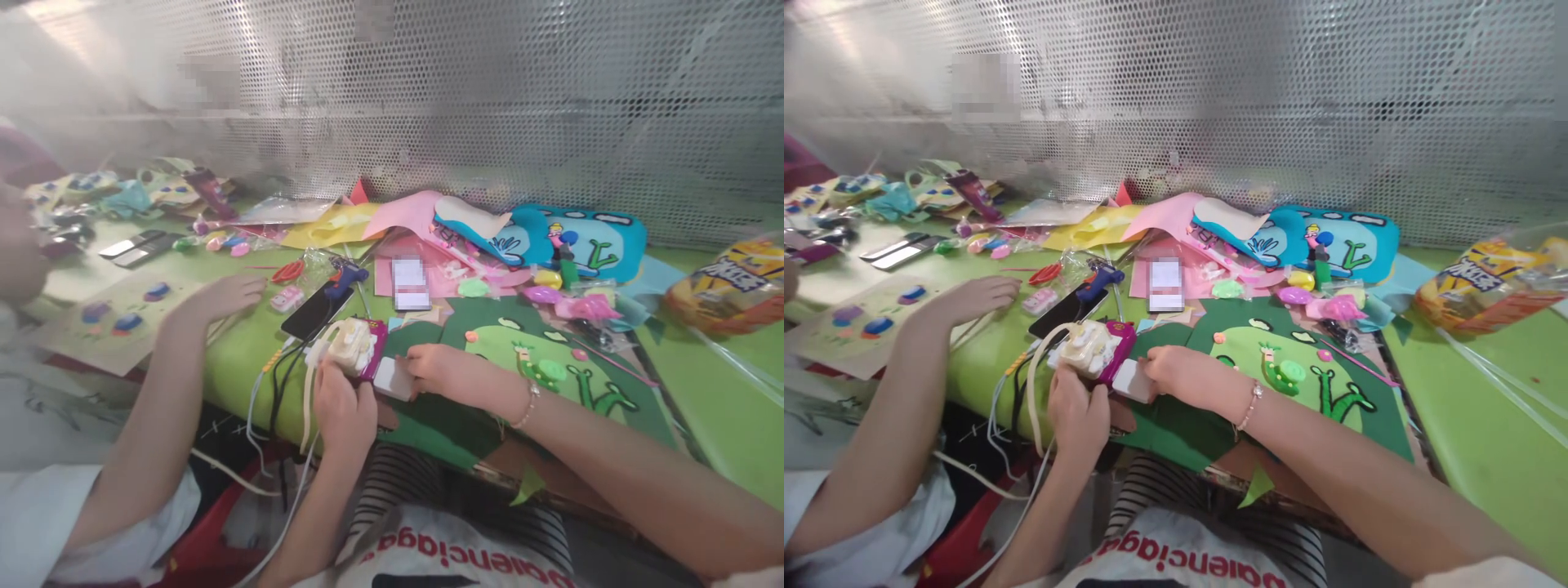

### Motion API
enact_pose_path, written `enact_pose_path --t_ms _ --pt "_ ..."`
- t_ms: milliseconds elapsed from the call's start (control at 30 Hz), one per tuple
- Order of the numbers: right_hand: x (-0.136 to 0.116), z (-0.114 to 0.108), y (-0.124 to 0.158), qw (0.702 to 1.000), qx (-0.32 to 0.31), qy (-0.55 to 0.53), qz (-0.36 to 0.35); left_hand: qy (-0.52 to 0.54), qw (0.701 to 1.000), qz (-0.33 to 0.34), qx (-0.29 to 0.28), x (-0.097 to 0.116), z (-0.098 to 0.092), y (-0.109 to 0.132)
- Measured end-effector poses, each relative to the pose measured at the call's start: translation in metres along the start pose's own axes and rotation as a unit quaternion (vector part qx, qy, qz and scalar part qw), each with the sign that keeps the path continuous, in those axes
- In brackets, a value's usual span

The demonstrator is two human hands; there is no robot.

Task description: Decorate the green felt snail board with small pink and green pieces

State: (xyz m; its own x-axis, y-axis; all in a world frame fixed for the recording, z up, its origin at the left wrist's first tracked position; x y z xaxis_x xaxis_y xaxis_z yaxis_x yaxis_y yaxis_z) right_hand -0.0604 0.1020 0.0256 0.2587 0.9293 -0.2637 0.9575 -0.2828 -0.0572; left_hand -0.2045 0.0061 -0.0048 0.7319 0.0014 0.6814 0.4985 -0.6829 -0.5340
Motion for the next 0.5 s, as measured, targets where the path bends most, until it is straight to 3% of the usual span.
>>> enact_pose_path --t_ms 233,300,367,433,500 --pt "-0.011 -0.016 0.0 0.996 -0.052 0.062 -0.034 -0.038 0.999 -0.035 -0.018 0.002 0.002 -0.001" --pt "-0.008 -0.031 0.009 0.997 -0.025 0.071 -0.027 -0.026 0.998 -0.053 -0.015 0.001 0.001 0.001" --pt "0.001 -0.05 0.027 0.996 0.054 0.072 0.022 -0.002 0.999 -0.053 -0.004 -0.001 0.0 0.003" --pt "0.008 -0.064 0.05 0.989 0.117 0.064 0.057 0.034 0.999 -0.001 0.021 -0.002 -0.002 0.005" --pt "0.01 -0.066 0.072 0.988 0.114 0.078 0.063 0.064 0.992 0.087 0.058 0.001 -0.005 0.009"
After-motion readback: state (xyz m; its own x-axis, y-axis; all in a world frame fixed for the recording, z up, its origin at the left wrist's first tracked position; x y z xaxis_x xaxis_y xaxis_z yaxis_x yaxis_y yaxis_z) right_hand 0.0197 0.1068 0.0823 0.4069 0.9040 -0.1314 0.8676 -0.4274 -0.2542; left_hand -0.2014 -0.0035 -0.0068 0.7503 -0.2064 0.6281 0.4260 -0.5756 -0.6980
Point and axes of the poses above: each hand's wrist, its own y-axis away from the middle knuckle, its own z-axis out of the palm, x = y × z, the point moved 4 cm from there along -y, towards the middle knuckle, and after that the axes turned 9 degrees about y, right-handed, at the moved point
